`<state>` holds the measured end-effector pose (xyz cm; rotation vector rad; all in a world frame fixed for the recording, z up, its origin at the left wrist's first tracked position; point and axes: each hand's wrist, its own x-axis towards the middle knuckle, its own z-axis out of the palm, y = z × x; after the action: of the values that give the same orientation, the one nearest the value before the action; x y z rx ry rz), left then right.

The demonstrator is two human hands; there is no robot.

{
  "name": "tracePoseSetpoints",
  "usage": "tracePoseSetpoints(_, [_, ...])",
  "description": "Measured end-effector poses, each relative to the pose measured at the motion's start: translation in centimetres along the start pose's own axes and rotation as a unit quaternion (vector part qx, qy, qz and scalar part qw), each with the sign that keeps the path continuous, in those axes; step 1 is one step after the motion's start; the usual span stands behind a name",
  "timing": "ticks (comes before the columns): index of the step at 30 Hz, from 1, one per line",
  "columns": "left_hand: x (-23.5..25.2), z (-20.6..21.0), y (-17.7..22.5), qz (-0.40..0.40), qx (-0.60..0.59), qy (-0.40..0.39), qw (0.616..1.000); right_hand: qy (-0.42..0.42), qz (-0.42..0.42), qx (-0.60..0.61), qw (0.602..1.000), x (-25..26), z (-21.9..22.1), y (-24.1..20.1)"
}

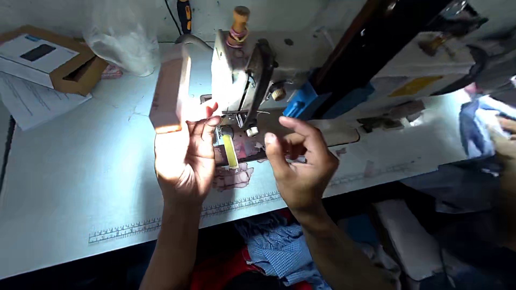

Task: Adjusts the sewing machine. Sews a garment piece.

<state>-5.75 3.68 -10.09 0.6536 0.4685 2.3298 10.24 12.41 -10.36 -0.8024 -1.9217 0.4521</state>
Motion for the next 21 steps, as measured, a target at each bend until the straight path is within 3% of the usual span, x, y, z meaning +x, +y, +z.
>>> tracePoseSetpoints(7, [-0.4,0.3,0.8,-0.008,-0.031,0.059,0.998,-0.01,0.02,0.001,1.0,0.5,1.1,0.4])
tracePoseSetpoints(11, [-0.8,-0.8,1.8,-0.004,0.075,0.058,0.996,-0.011,0.012,-0.006,1.0,-0.1,1.0,1.2])
tracePoseSetpoints(13, [-1.0,-1.6,2.1,0.02,0.213,0.051,0.976,-0.019,0.012,-0.002,1.0,-0.2,0.8,1.4])
tracePoseSetpoints(15, [-1.5,-2.6,2.3,0.06,0.406,0.036,0.911,-0.028,0.013,0.008,1.0,-0.5,0.8,1.4])
tracePoseSetpoints(17, [-2.3,-3.5,2.5,0.08,0.569,0.004,0.819,-0.032,0.013,0.027,0.999,-0.9,0.9,1.3])
tracePoseSetpoints(21, [-3.4,-4.9,1.8,0.068,0.765,-0.051,0.639,-0.066,0.053,0.122,0.989,-2.4,1.4,-0.2])
